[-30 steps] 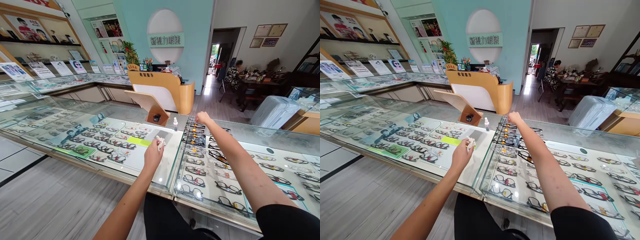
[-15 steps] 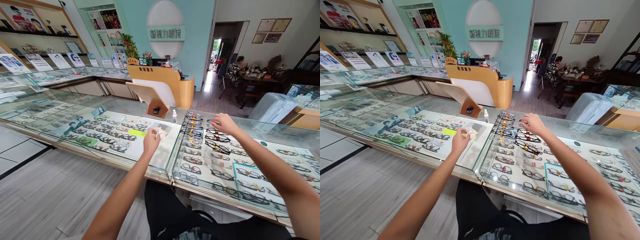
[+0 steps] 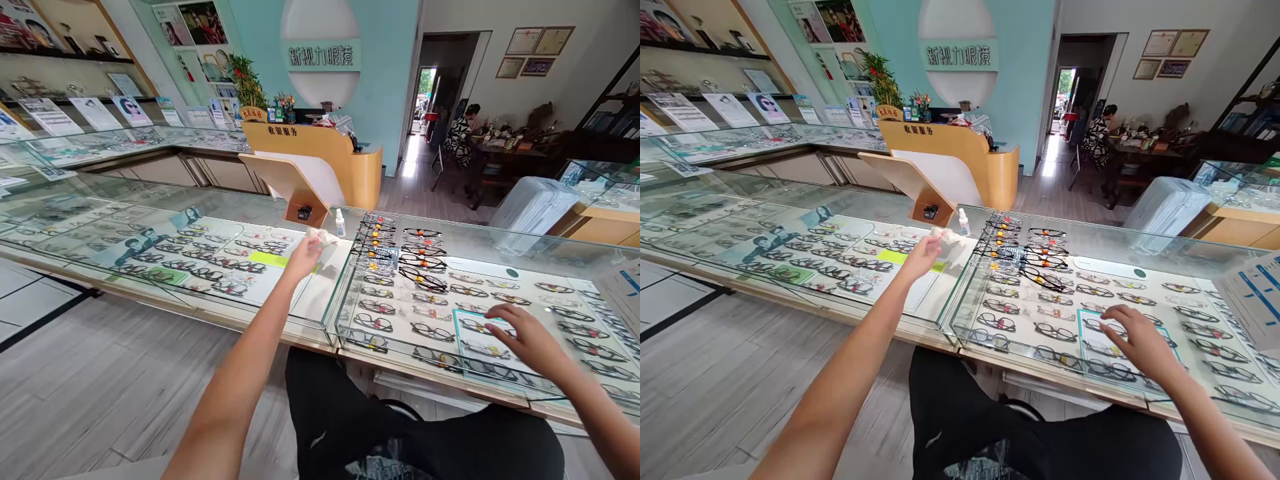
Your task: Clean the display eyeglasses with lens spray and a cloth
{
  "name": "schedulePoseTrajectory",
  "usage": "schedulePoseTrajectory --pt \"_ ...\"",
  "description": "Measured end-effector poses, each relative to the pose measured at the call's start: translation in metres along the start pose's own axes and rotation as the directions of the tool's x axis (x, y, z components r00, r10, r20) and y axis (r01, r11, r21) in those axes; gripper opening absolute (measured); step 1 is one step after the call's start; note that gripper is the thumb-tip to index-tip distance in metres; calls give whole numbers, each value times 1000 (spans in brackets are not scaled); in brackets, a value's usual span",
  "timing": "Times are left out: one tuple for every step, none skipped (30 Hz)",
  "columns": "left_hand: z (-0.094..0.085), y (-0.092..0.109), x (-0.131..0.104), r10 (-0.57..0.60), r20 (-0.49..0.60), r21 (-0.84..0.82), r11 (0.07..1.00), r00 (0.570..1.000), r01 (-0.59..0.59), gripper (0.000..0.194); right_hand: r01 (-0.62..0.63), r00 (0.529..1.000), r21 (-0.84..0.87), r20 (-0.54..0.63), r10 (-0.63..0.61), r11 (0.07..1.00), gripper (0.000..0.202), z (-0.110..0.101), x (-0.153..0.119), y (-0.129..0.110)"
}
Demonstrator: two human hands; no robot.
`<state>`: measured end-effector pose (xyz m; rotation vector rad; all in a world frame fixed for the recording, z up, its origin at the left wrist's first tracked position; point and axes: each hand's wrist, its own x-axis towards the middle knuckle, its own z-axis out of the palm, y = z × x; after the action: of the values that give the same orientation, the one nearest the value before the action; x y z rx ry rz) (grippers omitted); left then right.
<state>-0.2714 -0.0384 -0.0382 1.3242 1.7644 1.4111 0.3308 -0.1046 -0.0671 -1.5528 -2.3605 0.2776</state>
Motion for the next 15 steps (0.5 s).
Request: schedulePoseTrajectory --pt "-8 -1 -16 12 -13 40 999 1000 -12 19 -7 1000 -4 -27 7 1000 51 8 -15 0" --pt "-16 -5 -35 24 -33 79 997 999 -21 22 -7 998 -19 -58 6 1000 52 16 -28 -1" --pt "-25 -11 -54 33 -68 112 993 997 -26 25 -2 998 -41 -67 0 999 53 24 -38 -3" --pt "-32 -21 -74 66 -143 159 986 988 -43 23 -16 996 -63 -91 10 998 54 32 -46 -7" --pt "-38 -33 -95 178 -251 265 958 951 -109 21 -44 990 -88 -136 32 995 56 38 -51 -12" --pt "-43 -47 -114 281 -363 342 927 888 -153 23 -63 986 -118 -163 44 991 58 44 -54 -17" --pt "-45 -64 -131 329 -502 369 918 800 -146 30 -79 982 -143 -180 53 987 59 47 -55 -22" --pt "-45 -82 -147 303 -649 337 937 698 -93 40 -95 979 -164 -192 63 982 58 49 -54 -27" --pt "-44 -101 -160 194 -768 233 972 611 -15 48 -106 978 -180 -197 70 978 57 50 -53 -30" --pt "-41 -119 -170 -24 -821 40 994 571 100 51 -114 977 -189 -200 75 975 56 50 -52 -33" --pt "-37 -136 -179 -301 -808 -207 950 507 234 49 -118 976 -194 -203 78 974 55 49 -50 -35" --pt "-32 -151 -185 -452 -749 -331 889 485 317 47 -121 975 -195 -205 80 973 54 48 -49 -35" --pt "-26 -164 -190 -571 -668 -422 819 478 389 44 -121 975 -196 -207 80 973 54 47 -49 -36" --pt "-21 -174 -194 -659 -579 -482 751 479 451 41 -123 974 -196 -210 81 973 53 46 -48 -36" --pt "-15 -183 -197 -720 -497 -514 694 485 503 37 -124 974 -197 -211 82 973 53 45 -48 -36"
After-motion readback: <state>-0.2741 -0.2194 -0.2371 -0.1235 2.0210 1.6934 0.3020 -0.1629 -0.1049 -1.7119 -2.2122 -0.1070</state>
